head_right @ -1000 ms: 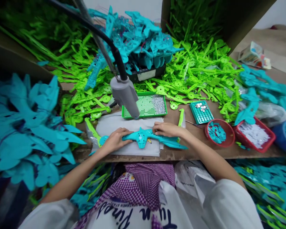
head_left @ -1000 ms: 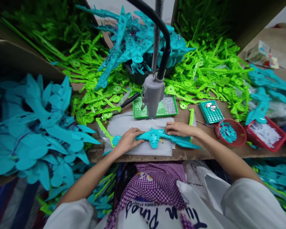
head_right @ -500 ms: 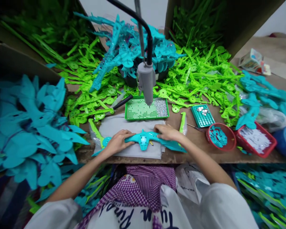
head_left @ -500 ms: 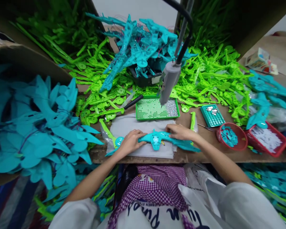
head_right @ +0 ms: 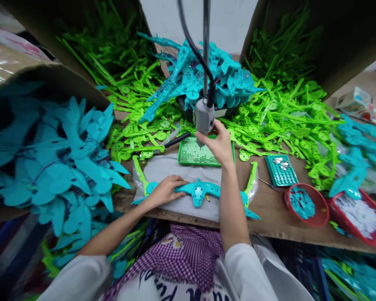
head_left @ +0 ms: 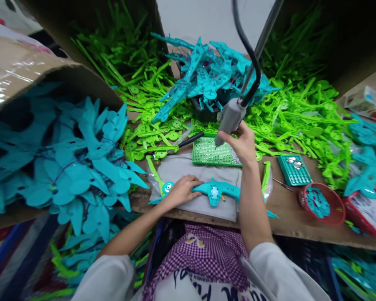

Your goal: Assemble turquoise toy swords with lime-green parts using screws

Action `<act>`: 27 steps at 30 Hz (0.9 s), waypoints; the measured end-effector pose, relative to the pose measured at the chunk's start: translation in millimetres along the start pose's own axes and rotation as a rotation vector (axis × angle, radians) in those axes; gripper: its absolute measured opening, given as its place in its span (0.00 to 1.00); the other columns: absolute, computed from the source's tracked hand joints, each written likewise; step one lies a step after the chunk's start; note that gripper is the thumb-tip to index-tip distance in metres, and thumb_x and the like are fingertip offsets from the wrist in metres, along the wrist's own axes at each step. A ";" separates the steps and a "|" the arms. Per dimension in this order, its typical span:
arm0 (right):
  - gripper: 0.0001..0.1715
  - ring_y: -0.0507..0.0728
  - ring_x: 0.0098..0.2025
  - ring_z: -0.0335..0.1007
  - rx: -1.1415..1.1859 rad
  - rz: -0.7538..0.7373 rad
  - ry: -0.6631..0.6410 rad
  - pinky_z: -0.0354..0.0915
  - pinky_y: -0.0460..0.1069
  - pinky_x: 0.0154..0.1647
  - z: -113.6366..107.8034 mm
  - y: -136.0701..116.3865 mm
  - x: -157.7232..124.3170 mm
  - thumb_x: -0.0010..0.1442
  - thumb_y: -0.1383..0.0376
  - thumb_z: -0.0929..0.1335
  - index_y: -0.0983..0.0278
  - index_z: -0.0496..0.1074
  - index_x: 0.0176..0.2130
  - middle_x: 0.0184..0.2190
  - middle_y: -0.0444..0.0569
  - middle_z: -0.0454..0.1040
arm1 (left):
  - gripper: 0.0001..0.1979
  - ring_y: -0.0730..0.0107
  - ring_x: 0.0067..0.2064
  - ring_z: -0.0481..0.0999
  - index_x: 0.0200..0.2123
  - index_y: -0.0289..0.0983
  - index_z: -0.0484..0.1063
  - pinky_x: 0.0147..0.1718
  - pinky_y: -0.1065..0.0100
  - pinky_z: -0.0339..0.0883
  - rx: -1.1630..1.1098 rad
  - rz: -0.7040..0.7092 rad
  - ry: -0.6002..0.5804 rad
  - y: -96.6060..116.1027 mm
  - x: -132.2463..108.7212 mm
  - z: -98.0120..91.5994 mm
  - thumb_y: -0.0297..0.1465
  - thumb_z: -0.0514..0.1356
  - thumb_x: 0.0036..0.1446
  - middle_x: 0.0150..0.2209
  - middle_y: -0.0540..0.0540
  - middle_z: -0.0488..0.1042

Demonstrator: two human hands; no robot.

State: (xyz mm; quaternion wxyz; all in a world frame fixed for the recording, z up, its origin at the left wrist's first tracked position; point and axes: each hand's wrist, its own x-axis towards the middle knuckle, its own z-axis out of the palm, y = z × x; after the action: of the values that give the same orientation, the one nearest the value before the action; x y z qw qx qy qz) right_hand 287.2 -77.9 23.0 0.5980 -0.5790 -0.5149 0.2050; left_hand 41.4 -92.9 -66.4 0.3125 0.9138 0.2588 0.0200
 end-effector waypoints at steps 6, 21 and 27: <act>0.15 0.51 0.25 0.65 0.060 0.110 0.123 0.67 0.50 0.29 9.5 21.2 -14.7 0.53 0.52 0.68 0.61 0.65 0.31 0.23 0.42 0.67 | 0.23 0.58 0.48 0.71 0.54 0.42 0.70 0.50 0.59 0.63 -0.006 0.016 -0.008 -0.1 0.3 -1.6 0.35 0.63 0.55 0.46 0.43 0.74; 0.21 0.50 0.14 0.61 0.353 0.159 0.294 0.58 0.46 0.15 24.5 54.9 -26.5 0.51 0.46 0.68 0.61 0.68 0.32 0.14 0.38 0.65 | 0.22 0.59 0.48 0.70 0.55 0.42 0.69 0.49 0.60 0.62 0.000 0.031 -0.008 -2.7 -0.2 1.4 0.35 0.62 0.56 0.45 0.44 0.73; 0.23 0.49 0.13 0.61 0.372 0.157 0.332 0.58 0.45 0.15 26.5 57.4 -26.0 0.52 0.45 0.66 0.62 0.68 0.30 0.13 0.37 0.65 | 0.22 0.60 0.48 0.69 0.55 0.41 0.69 0.49 0.60 0.62 0.035 0.032 -0.018 -3.4 0.0 2.5 0.35 0.62 0.56 0.46 0.45 0.73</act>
State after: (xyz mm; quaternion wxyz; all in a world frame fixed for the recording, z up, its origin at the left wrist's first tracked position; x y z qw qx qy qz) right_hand 274.7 -72.9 -44.1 0.7526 -0.5230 -0.3169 0.2441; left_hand 40.4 -92.1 -70.4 0.2986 0.9232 0.2416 0.0121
